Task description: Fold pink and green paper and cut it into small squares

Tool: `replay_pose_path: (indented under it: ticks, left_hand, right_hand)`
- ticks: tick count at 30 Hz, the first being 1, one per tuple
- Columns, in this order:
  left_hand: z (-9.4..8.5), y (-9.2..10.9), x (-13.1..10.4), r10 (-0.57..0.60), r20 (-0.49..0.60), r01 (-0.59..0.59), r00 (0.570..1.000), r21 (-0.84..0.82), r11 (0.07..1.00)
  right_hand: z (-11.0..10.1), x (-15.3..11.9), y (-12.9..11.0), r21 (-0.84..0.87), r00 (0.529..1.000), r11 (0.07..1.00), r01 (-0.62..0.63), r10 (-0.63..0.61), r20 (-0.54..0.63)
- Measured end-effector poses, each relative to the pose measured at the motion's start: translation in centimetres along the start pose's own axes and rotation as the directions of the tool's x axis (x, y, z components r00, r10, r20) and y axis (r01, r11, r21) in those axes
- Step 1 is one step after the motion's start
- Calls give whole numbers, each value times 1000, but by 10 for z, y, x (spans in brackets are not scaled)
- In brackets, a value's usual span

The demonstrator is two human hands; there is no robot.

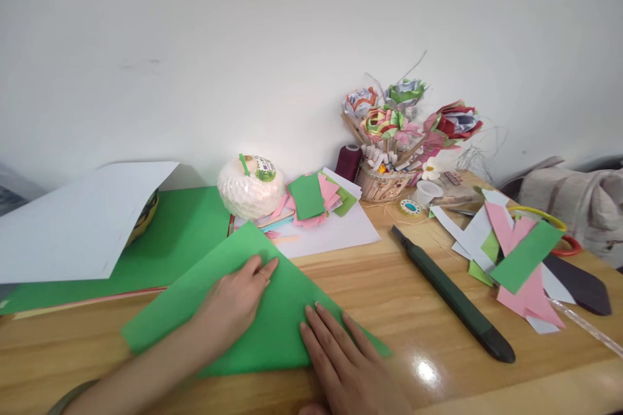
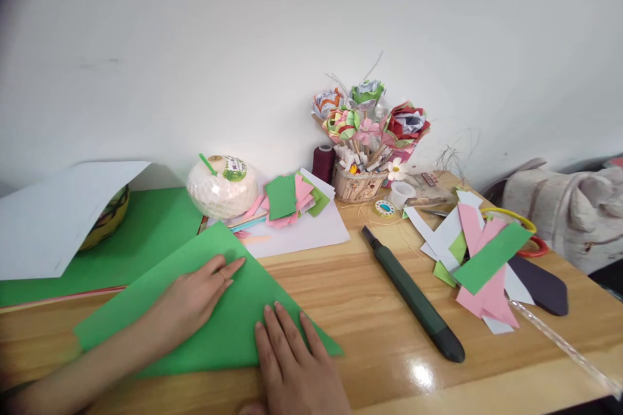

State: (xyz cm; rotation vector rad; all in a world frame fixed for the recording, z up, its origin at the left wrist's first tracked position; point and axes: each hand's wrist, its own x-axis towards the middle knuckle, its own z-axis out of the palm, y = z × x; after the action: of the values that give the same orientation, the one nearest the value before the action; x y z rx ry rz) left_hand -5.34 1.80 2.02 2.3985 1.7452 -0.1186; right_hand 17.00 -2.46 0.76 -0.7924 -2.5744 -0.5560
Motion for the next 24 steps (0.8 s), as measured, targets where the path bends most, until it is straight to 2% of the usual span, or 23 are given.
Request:
replay_pose_path:
  ticks: [15,24]
  left_hand:
    - [-5,0,0,30,30,-31,999,34,999]
    - [-7,0,1,3,91,-11,996,91,996]
  right_hand:
    - [4,0,0,-18,1000,1000,13,-13,2]
    - [1,2,0,-1,1000,1000,-5,5,2]
